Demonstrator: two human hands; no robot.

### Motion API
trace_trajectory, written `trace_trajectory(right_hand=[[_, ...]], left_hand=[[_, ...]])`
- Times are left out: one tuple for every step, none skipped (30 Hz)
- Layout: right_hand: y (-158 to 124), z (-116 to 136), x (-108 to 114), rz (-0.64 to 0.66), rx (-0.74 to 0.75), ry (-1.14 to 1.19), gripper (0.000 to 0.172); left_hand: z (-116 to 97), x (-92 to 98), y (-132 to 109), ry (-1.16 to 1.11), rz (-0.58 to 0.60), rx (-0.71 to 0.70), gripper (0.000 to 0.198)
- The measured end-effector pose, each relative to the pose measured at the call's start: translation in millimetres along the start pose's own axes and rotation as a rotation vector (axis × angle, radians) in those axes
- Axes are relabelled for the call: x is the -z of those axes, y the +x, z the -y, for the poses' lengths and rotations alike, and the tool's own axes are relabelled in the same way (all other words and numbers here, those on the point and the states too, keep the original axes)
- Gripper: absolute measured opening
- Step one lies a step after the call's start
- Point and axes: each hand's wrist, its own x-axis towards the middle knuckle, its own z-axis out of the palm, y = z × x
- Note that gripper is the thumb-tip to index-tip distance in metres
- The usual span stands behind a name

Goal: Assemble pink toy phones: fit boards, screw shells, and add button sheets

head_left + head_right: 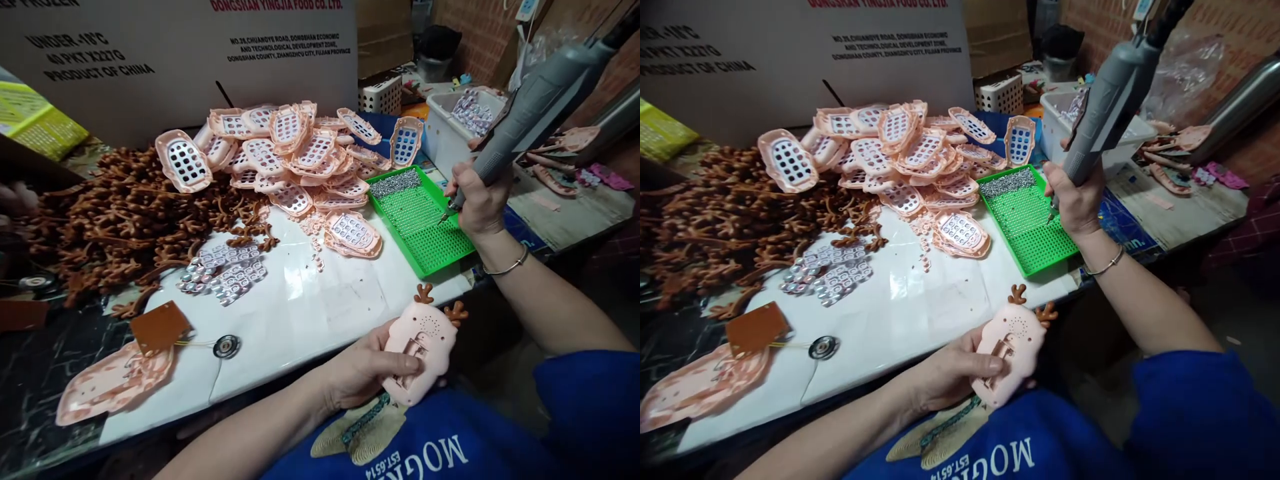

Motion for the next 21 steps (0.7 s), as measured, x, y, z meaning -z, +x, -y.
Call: trace_trajectory(right_hand=[[0,-3,0,0.002,0.009,0.000,0.036],[-1,-5,0,0.003,0.019,-0.001,0.038],[-1,-7,-1,0.006,0.027,-0.003,0.041],[-1,-9,-1,0.007,0.034,-0.009,0.044],[-2,-11,-1,0.006,0.040,-0.016,0.046],[-2,-13,-1,0.001,0.044,-0.024,0.048],[-1,-15,-1,-0.007,0.047,-0.032,0.049],[-1,-16,0,-0.014,0.049,-0.036,0.049],[-1,-18,0,-0.021,0.049,-0.033,0.048],[0,-18,1,-0.024,0.049,-0.027,0.048],[0,-18,2,-0.025,0.047,-0.018,0.046],[1,-16,2,-0.024,0.045,-0.008,0.044],[2,-12,2,-0.018,0.037,0.005,0.041],[3,-6,0,-0.012,0.024,0.021,0.038],[3,3,-2,-0.003,0.006,0.039,0.033],[2,14,-6,0.005,-0.005,0.074,0.029],[0,27,-11,0.013,-0.015,0.120,0.025],[-4,42,-16,0.029,-0.026,0.174,0.023],[-9,58,-23,0.031,-0.005,0.257,0.021],[-16,74,-29,0.071,-0.047,0.308,0.019],[-24,89,-35,0.126,-0.098,0.370,0.018]], left_hand=[[-1,0.4,1,-0.014,0.016,-0.008,0.053],[-2,0.9,3,-0.023,0.023,-0.031,0.056],[-4,1.6,4,-0.026,0.017,-0.074,0.057],[-6,2.5,4,-0.027,-0.001,-0.128,0.057],[-9,3.6,4,-0.025,-0.024,-0.188,0.056],[-12,4.7,4,-0.022,-0.047,-0.248,0.055],[-16,5.8,4,-0.020,-0.066,-0.302,0.054],[-19,6.6,4,-0.020,-0.085,-0.352,0.054],[-23,7.2,3,-0.025,-0.105,-0.397,0.053],[-26,7.5,3,-0.036,-0.126,-0.436,0.053],[-29,7.4,2,-0.049,-0.151,-0.473,0.052],[-32,7.0,2,-0.064,-0.178,-0.508,0.052],[-35,6.4,2,-0.077,-0.203,-0.544,0.052],[-37,5.6,3,-0.089,-0.226,-0.577,0.053],[-39,4.8,3,-0.100,-0.248,-0.607,0.053],[-41,4.1,5,-0.112,-0.271,-0.633,0.053],[-43,3.5,6,-0.126,-0.290,-0.656,0.053],[-44,3.1,7,-0.141,-0.308,-0.675,0.053],[-45,2.8,9,-0.155,-0.322,-0.689,0.052],[-46,2.6,10,-0.167,-0.331,-0.702,0.052],[-47,2.5,12,-0.177,-0.336,-0.714,0.052]])
